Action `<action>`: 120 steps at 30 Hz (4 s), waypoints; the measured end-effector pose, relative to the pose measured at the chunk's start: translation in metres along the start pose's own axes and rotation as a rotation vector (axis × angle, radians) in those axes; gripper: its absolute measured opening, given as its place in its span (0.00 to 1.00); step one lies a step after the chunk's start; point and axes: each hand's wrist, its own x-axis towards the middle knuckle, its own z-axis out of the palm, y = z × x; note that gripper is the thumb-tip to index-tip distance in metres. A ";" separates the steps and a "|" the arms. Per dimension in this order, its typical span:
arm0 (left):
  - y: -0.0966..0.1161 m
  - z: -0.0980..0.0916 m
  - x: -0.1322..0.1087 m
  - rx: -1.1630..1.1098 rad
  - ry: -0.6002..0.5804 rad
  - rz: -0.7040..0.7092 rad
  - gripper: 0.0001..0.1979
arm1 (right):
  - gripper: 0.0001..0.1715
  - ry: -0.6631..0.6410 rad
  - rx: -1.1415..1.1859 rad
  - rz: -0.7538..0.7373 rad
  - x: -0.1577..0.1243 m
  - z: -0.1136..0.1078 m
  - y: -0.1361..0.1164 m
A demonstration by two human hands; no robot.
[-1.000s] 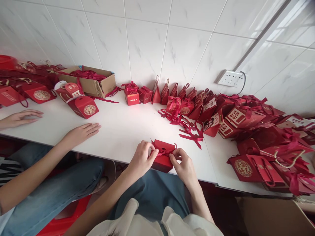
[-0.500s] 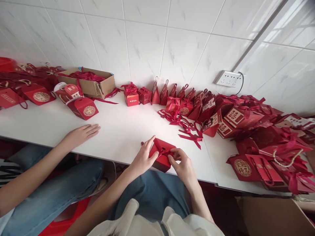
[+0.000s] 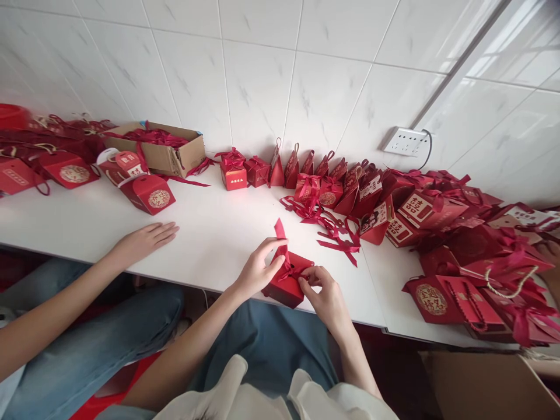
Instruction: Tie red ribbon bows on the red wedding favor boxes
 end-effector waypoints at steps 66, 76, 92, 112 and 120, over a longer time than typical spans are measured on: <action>0.002 -0.011 -0.016 -0.010 -0.167 -0.217 0.10 | 0.16 -0.052 0.111 -0.003 0.000 -0.006 -0.005; -0.005 -0.012 -0.015 -0.088 -0.169 -0.210 0.12 | 0.16 -0.064 0.169 0.033 0.004 -0.007 -0.005; 0.004 -0.016 -0.017 0.026 -0.174 -0.170 0.13 | 0.15 -0.059 -0.016 -0.070 -0.001 -0.008 -0.004; -0.023 -0.013 -0.016 -0.228 -0.203 -0.257 0.17 | 0.18 -0.244 0.537 0.200 0.008 -0.012 0.007; -0.029 -0.007 -0.016 -0.326 -0.168 -0.266 0.17 | 0.18 -0.270 0.791 0.201 0.013 -0.005 0.023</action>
